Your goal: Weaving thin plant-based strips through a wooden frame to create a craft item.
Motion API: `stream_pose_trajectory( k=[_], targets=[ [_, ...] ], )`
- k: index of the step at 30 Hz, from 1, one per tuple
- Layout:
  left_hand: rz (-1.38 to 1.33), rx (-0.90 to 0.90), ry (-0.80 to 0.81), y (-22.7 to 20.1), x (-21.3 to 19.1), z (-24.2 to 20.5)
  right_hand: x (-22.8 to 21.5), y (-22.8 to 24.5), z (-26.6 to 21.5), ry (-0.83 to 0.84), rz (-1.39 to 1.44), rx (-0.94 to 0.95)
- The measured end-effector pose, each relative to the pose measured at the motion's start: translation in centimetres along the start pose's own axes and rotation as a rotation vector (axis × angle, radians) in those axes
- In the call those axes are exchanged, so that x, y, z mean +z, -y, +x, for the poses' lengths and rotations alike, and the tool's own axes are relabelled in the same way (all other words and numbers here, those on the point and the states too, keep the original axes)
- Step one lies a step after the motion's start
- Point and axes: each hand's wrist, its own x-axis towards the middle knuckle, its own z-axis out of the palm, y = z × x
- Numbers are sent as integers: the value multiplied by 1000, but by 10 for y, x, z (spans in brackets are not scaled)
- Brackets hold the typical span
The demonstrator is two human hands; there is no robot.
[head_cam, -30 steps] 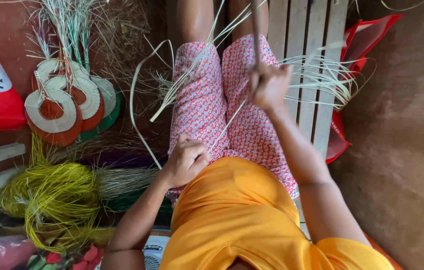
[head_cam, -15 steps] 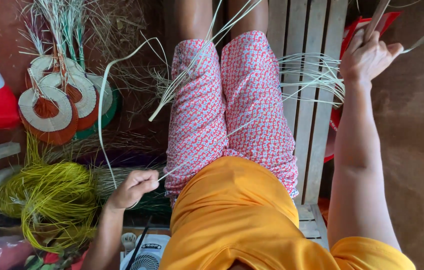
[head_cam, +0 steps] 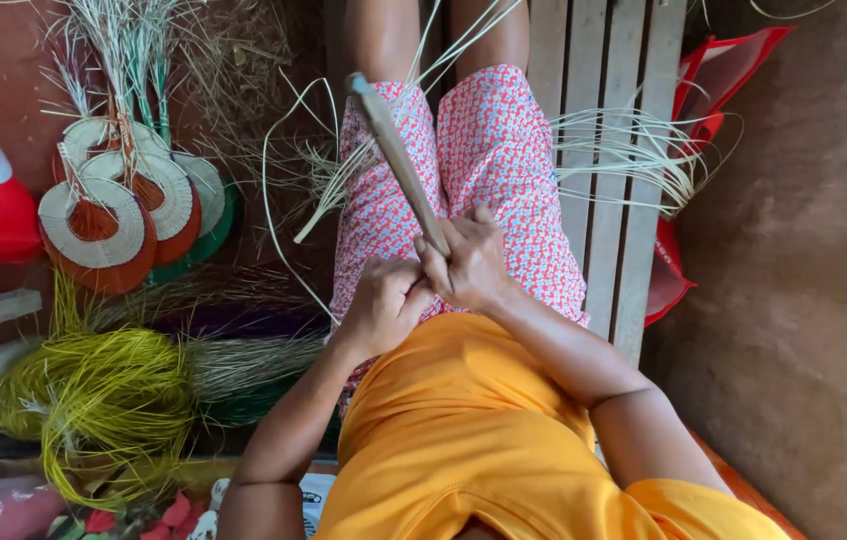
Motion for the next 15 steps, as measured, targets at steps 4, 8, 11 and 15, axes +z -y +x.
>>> stream_pose_trajectory(
  k=[4,8,11,15],
  targets=[
    [-269,13,34,-6,-6,-5,-2,-20,13,-40,-1,44],
    [-438,-2,86,-20,-23,-24,-12,-69,24,-93,-87,146],
    [-689,119,103,-38,-46,-33,-27,-107,33,-117,-280,303],
    [-892,-20,67,-44,-79,-66,-53,-167,26,-160,-436,583]
  ],
)
